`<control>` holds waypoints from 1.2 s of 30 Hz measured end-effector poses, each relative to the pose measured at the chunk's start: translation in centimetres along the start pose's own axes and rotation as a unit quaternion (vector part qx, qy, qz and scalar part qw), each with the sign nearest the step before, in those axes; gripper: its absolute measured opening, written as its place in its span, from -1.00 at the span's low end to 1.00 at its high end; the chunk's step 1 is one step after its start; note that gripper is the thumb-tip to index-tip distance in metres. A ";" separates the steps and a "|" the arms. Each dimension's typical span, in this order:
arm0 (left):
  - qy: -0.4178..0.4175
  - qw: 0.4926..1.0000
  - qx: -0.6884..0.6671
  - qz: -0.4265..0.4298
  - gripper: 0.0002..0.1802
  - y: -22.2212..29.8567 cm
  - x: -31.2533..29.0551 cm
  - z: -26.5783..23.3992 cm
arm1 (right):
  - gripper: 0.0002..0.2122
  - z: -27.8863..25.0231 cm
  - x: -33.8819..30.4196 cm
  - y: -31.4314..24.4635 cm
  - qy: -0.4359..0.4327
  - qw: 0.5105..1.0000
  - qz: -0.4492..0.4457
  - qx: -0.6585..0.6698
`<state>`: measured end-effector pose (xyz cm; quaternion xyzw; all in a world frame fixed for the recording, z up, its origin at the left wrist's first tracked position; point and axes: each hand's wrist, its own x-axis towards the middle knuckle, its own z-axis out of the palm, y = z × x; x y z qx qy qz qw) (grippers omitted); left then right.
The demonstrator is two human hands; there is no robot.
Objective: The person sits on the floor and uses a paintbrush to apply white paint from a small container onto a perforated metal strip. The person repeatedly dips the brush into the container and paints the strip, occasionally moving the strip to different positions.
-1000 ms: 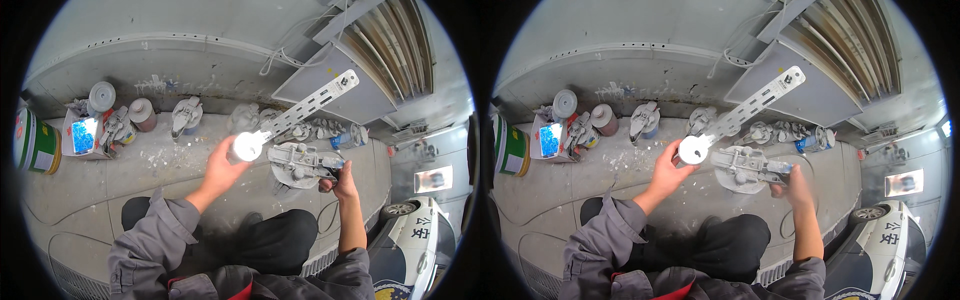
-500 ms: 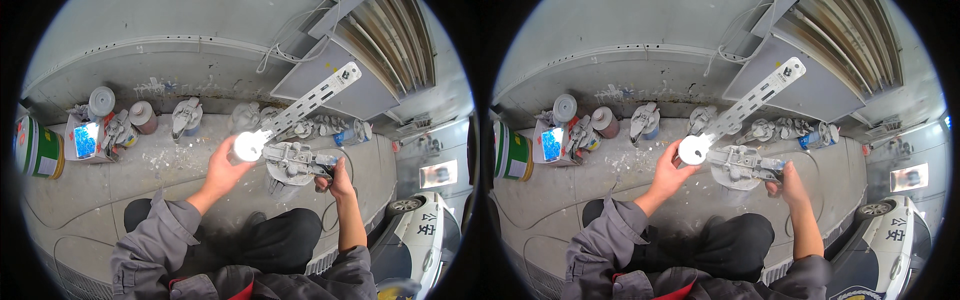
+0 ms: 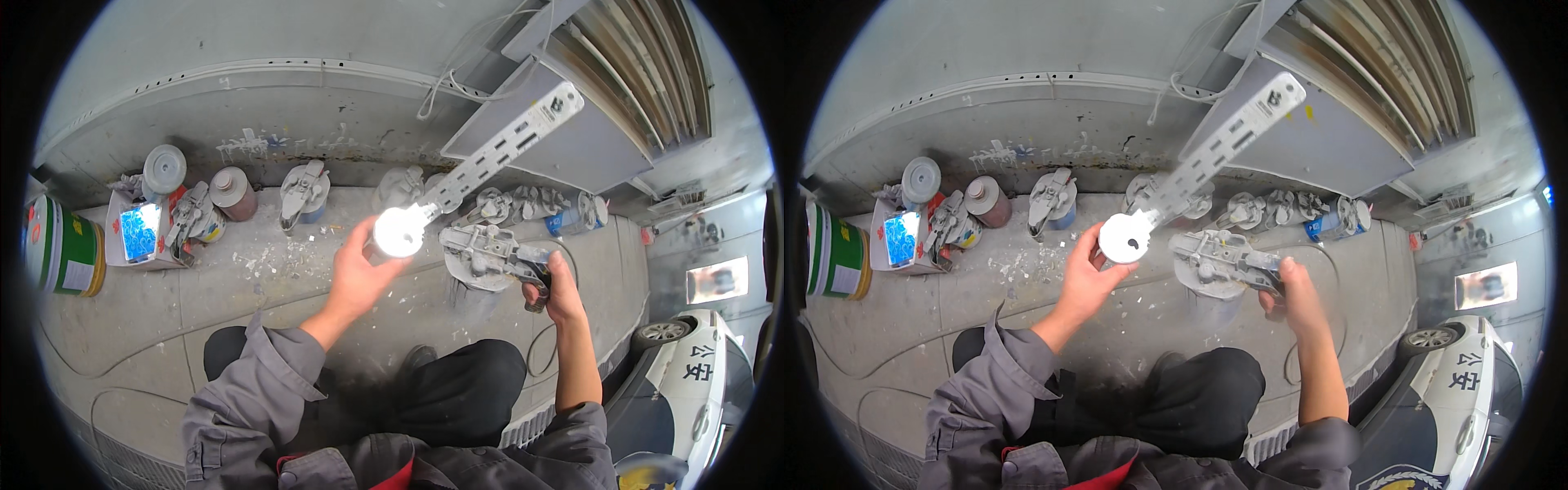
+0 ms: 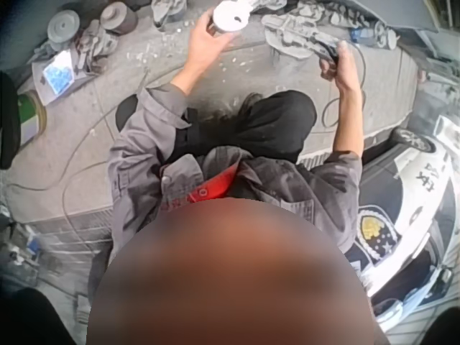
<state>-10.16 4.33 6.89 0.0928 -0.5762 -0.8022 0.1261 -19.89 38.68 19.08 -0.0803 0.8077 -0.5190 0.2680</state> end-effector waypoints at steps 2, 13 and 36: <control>0.015 1.000 -0.008 0.012 -0.21 0.5 0.3 -0.5 | -0.39 1.2 0.8 0.3 -0.032 0.999 0.004 -0.020; 0.102 0.994 0.044 0.018 -0.17 5.8 -2.1 -5.6 | -0.55 23.1 14.1 10.2 -0.087 0.953 0.108 0.271; 0.075 0.996 0.002 -0.047 -0.13 4.7 -3.0 -8.7 | -0.60 26.9 19.9 9.9 -0.059 0.984 0.045 0.165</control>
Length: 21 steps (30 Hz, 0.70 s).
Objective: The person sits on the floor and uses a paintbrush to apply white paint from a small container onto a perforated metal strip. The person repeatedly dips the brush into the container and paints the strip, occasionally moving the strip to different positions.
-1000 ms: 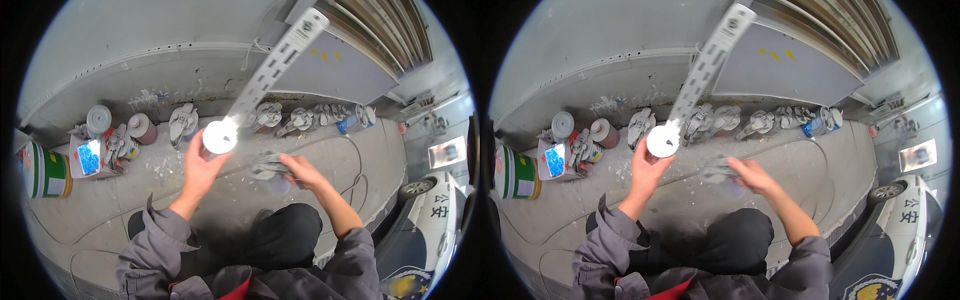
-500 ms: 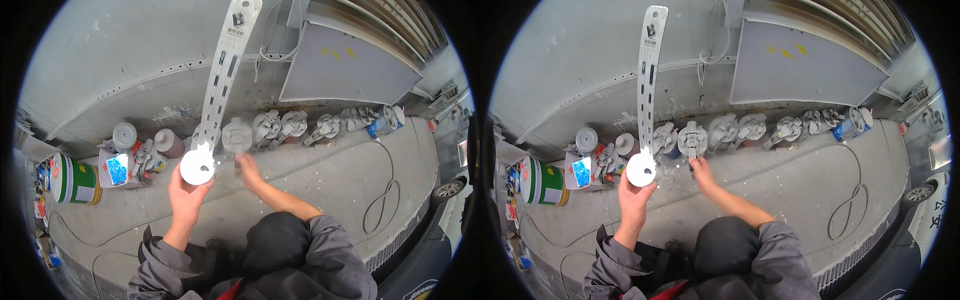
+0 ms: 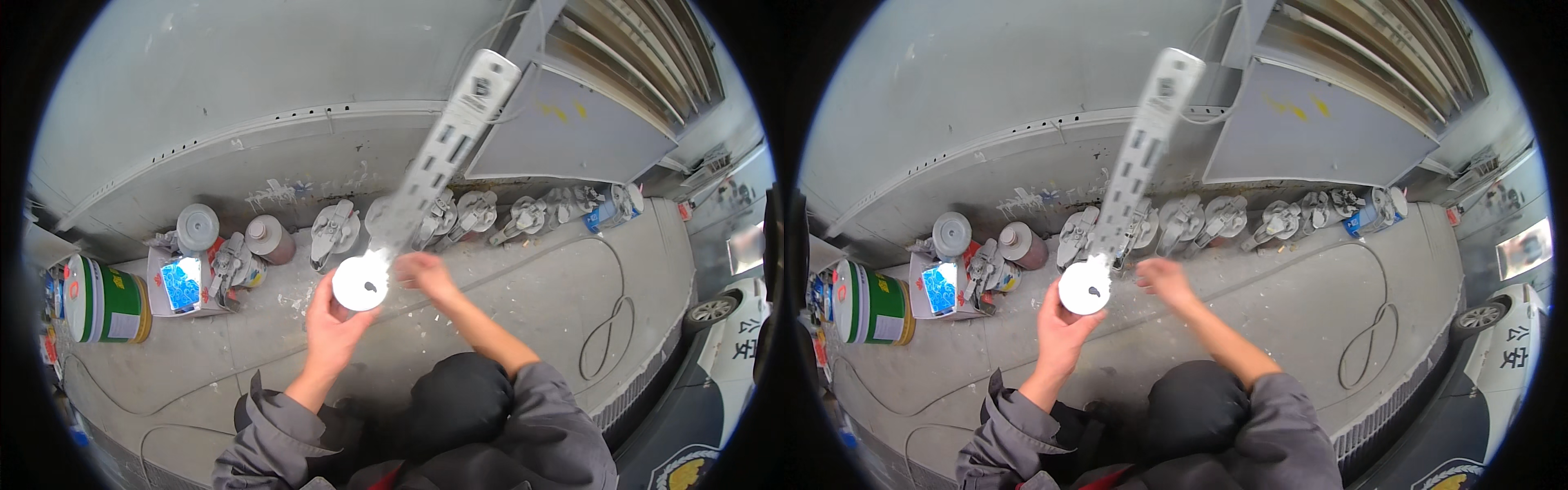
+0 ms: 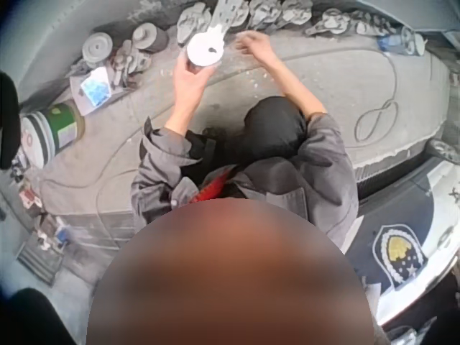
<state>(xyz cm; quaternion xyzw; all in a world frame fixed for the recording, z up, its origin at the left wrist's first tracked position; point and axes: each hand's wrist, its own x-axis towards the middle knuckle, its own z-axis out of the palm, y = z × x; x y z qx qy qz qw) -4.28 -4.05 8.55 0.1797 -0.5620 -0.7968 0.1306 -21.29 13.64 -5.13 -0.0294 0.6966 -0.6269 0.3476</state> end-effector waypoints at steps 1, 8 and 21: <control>-0.017 1.000 -0.004 0.002 -0.13 0.0 0.3 0.2 | -0.61 -1.5 -2.7 -4.0 0.026 0.999 -0.040 0.024; -0.151 0.988 -0.002 -0.022 -0.19 -1.1 3.4 5.9 | -0.63 -7.1 -15.9 -22.8 0.080 0.956 -0.280 0.022; -0.203 0.977 0.066 0.024 -0.18 -5.4 4.5 9.3 | -0.76 -5.9 -18.5 -23.5 0.120 0.947 -0.174 -0.242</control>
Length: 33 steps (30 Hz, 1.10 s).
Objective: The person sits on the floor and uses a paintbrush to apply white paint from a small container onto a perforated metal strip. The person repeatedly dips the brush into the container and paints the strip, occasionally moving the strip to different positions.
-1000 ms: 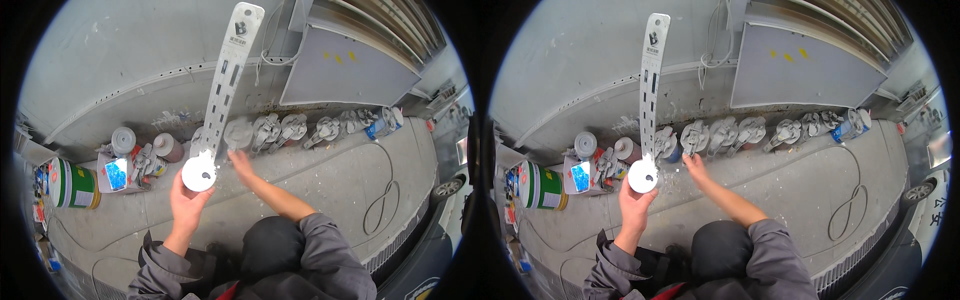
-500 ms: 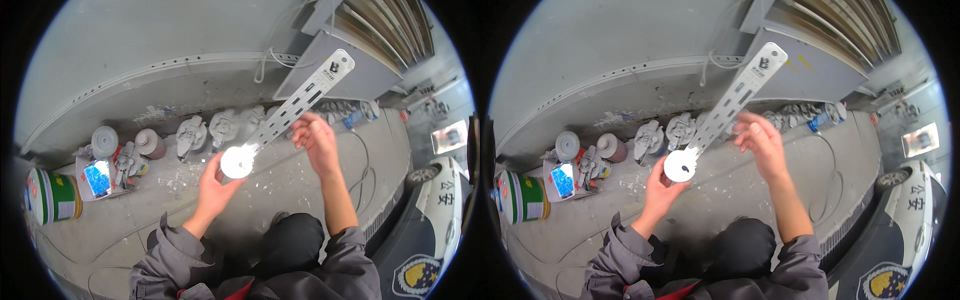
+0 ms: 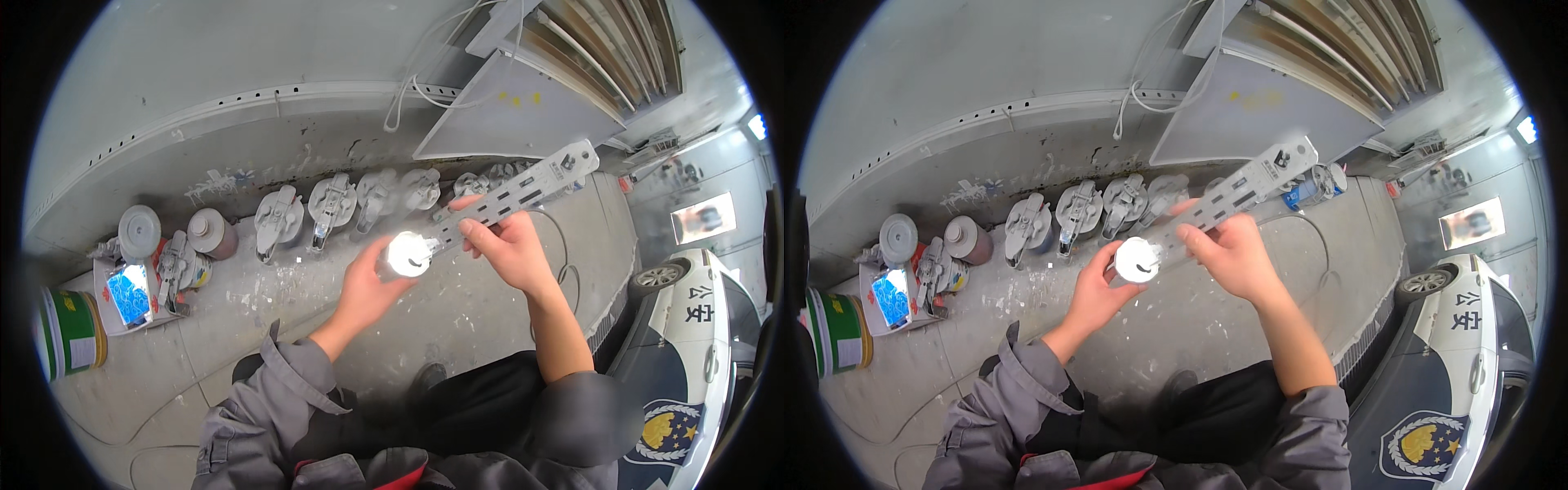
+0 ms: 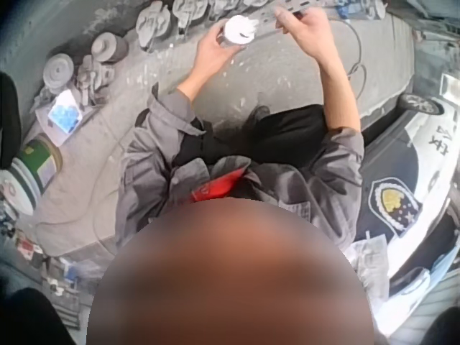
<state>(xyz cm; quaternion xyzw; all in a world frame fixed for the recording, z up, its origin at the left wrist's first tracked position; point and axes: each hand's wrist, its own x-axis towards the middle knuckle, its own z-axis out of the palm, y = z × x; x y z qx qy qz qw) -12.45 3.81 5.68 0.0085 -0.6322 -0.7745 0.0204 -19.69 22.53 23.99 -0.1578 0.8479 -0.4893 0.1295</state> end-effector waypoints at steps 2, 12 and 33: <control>0.023 1.000 0.016 0.007 -0.18 -0.5 -0.1 0.6 | -0.76 0.6 0.1 -0.3 -0.002 1.000 -0.020 -0.005; 0.021 0.999 0.023 0.045 -0.18 0.6 -0.4 1.5 | -0.83 -2.4 -3.7 -5.3 -0.006 0.986 -0.151 -0.072; -0.077 0.996 -0.047 -0.004 -0.21 1.4 -0.9 3.0 | -0.84 -2.9 -4.3 -0.4 0.077 0.989 -0.100 -0.079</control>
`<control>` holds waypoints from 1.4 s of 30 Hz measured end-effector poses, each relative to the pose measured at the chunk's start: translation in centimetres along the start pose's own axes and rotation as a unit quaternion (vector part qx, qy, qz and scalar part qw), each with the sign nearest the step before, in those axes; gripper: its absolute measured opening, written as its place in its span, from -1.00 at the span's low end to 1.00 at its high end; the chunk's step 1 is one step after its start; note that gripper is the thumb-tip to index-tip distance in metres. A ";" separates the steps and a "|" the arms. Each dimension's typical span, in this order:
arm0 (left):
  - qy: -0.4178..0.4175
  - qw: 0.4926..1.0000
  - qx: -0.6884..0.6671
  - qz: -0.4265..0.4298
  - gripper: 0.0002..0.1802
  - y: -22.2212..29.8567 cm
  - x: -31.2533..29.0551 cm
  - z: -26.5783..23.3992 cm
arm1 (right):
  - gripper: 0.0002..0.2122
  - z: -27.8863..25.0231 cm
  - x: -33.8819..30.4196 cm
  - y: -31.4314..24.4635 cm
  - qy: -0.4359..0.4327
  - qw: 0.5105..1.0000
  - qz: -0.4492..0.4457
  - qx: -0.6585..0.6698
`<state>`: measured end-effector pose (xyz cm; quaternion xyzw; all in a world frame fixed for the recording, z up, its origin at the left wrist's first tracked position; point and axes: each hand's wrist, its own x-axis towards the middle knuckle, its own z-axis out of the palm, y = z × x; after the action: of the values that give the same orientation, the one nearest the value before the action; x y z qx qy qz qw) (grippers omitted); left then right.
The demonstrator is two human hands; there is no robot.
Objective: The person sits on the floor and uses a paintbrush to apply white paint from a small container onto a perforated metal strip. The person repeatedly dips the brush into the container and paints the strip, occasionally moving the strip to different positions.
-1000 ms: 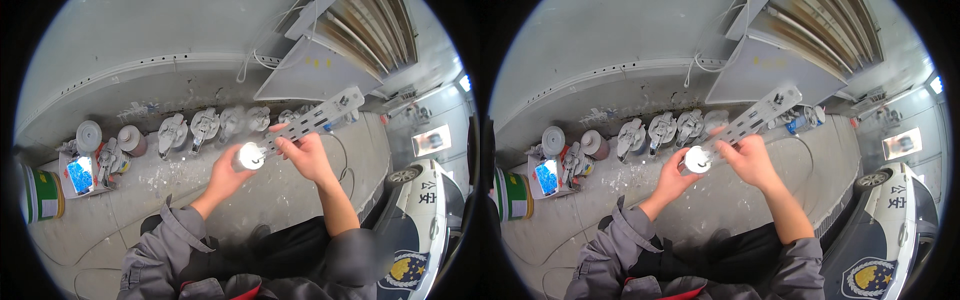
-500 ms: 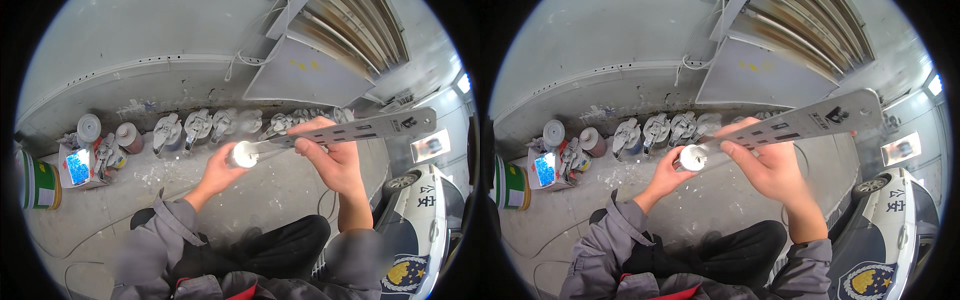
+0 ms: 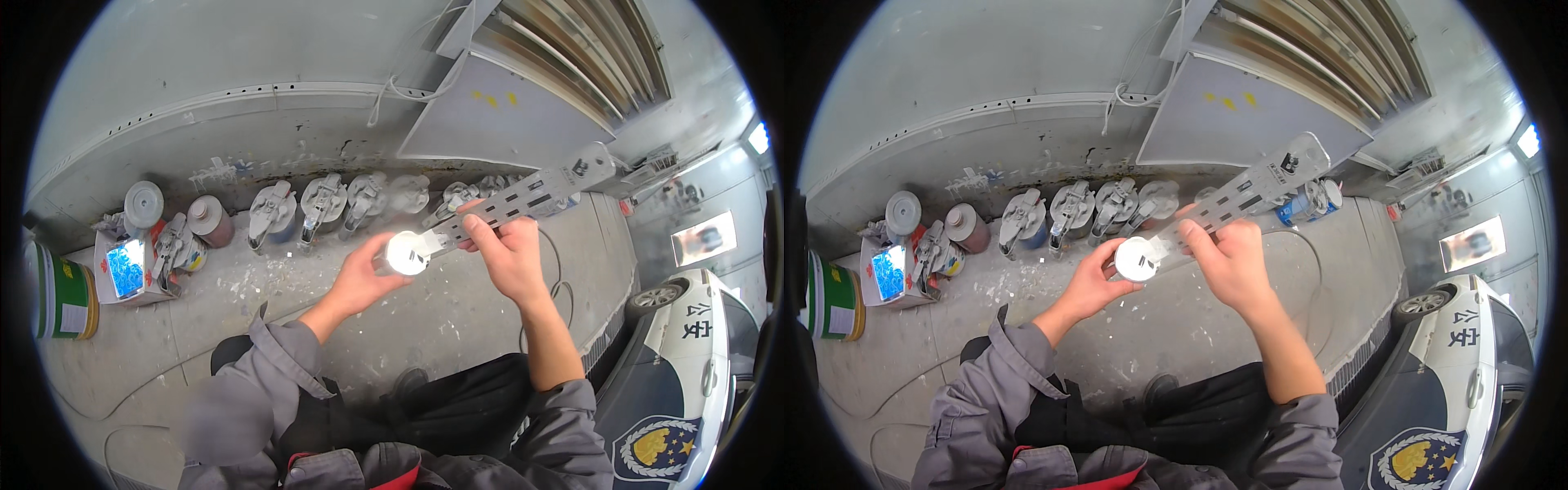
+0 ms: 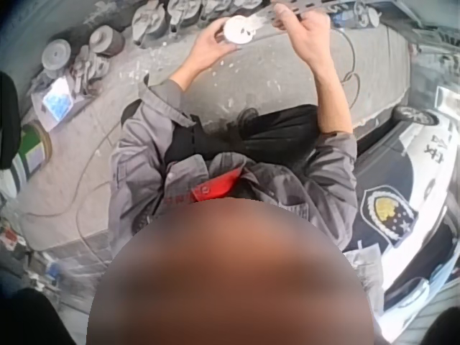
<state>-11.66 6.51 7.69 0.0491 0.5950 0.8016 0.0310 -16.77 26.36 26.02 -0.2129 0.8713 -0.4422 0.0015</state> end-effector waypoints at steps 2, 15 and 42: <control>0.015 1.000 0.005 -0.006 -0.20 -0.4 0.0 -0.1 | -0.81 1.5 -0.3 1.2 0.054 0.996 0.053 0.047; 0.057 0.992 0.108 0.003 -0.20 -1.3 0.3 -0.3 | -0.75 -1.4 -2.0 -1.6 0.131 0.981 -0.020 0.144; 0.047 0.990 0.131 -0.015 -0.13 -3.3 1.7 -0.6 | -0.73 -2.1 -1.6 1.7 0.152 0.971 -0.002 0.187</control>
<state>-13.45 7.03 4.44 0.0062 0.6966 0.7174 0.0079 -16.37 29.48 25.66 -0.1405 0.7630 -0.6242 -0.0921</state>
